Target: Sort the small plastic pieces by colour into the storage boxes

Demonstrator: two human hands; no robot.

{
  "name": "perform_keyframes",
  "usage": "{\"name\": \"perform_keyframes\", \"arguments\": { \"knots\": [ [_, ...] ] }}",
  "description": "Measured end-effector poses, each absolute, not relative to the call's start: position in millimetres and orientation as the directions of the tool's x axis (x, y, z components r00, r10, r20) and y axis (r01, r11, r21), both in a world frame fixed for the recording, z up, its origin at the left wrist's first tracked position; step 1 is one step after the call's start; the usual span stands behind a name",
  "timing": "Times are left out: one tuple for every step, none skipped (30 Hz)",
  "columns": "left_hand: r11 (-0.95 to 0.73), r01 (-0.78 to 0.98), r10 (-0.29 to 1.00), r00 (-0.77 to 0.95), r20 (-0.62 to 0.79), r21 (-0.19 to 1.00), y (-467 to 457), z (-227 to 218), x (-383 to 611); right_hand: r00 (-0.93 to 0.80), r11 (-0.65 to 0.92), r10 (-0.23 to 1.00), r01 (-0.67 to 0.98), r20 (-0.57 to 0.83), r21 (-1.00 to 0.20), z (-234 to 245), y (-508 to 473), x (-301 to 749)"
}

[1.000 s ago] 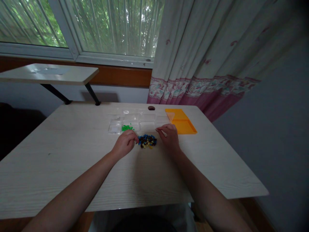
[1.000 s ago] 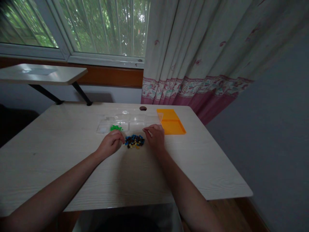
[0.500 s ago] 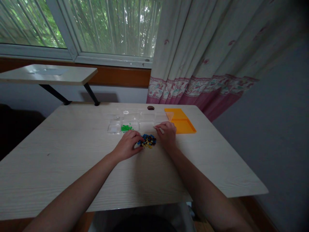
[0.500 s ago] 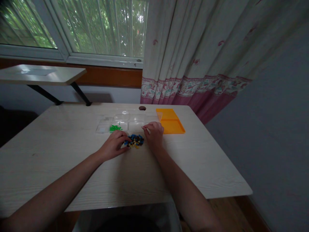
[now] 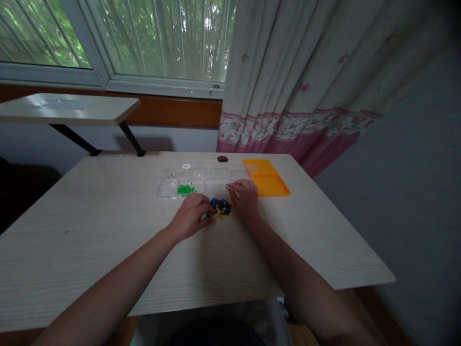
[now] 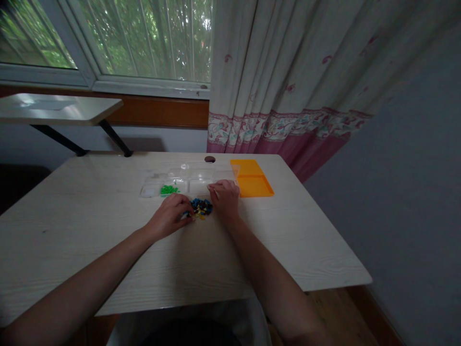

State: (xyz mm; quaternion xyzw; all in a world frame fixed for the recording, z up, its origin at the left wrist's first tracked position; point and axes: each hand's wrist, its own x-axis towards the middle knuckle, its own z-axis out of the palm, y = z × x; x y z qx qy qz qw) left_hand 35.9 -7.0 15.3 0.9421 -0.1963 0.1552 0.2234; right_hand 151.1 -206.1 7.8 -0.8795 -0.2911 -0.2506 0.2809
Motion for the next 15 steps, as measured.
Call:
{"name": "perform_keyframes", "arguments": {
  "knots": [
    [-0.825,-0.439,-0.299,0.873,0.385,0.356,-7,15,36,0.705,-0.672,0.373,0.654,0.603,-0.349,8,-206,151],
    [-0.825,-0.442,-0.299,0.871,0.391,0.353,-7,15,36,0.705,-0.671,0.375,0.654,0.601,-0.349,8,-206,151],
    [-0.824,-0.447,-0.302,0.866,0.398,0.348,-8,15,36,0.706,-0.67,0.377,0.655,0.6,-0.349,8,-205,151],
    [-0.823,-0.453,-0.305,0.861,0.406,0.343,-8,15,37,0.705,-0.668,0.379,0.657,0.6,-0.35,8,-205,151],
    [-0.822,-0.458,-0.308,0.857,0.412,0.338,-9,15,37,0.703,-0.663,0.38,0.66,0.602,-0.352,8,-205,151],
    [-0.821,-0.462,-0.31,0.854,0.419,0.334,-9,14,37,0.698,-0.655,0.38,0.666,0.607,-0.356,8,-205,151],
    [-0.821,-0.463,-0.307,0.852,0.424,0.334,-10,14,37,0.691,-0.641,0.384,0.677,0.612,-0.361,9,-205,150],
    [-0.821,-0.459,-0.299,0.852,0.429,0.34,-10,14,37,0.679,-0.621,0.392,0.693,0.62,-0.367,9,-205,150],
    [-0.819,-0.452,-0.28,0.853,0.44,0.355,-10,14,37,0.661,-0.591,0.41,0.717,0.629,-0.369,10,-204,148],
    [-0.815,-0.438,-0.246,0.854,0.458,0.379,-10,13,38,0.635,-0.554,0.437,0.748,0.637,-0.365,11,-204,146],
    [-0.809,-0.42,-0.198,0.854,0.481,0.412,-9,13,39,0.601,-0.51,0.473,0.783,0.644,-0.355,12,-203,144],
    [-0.801,-0.398,-0.14,0.851,0.506,0.448,-7,12,40,0.561,-0.463,0.515,0.819,0.648,-0.341,13,-202,141],
    [-0.791,-0.376,-0.077,0.844,0.531,0.483,-6,11,41,0.518,-0.413,0.558,0.851,0.649,-0.324,14,-200,137],
    [-0.779,-0.359,-0.018,0.833,0.554,0.514,-4,10,42,0.476,-0.367,0.594,0.878,0.648,-0.308,14,-198,134],
    [-0.767,-0.347,0.031,0.82,0.572,0.54,-2,9,43,0.44,-0.327,0.623,0.898,0.647,-0.295,15,-196,130]
  ]
}}
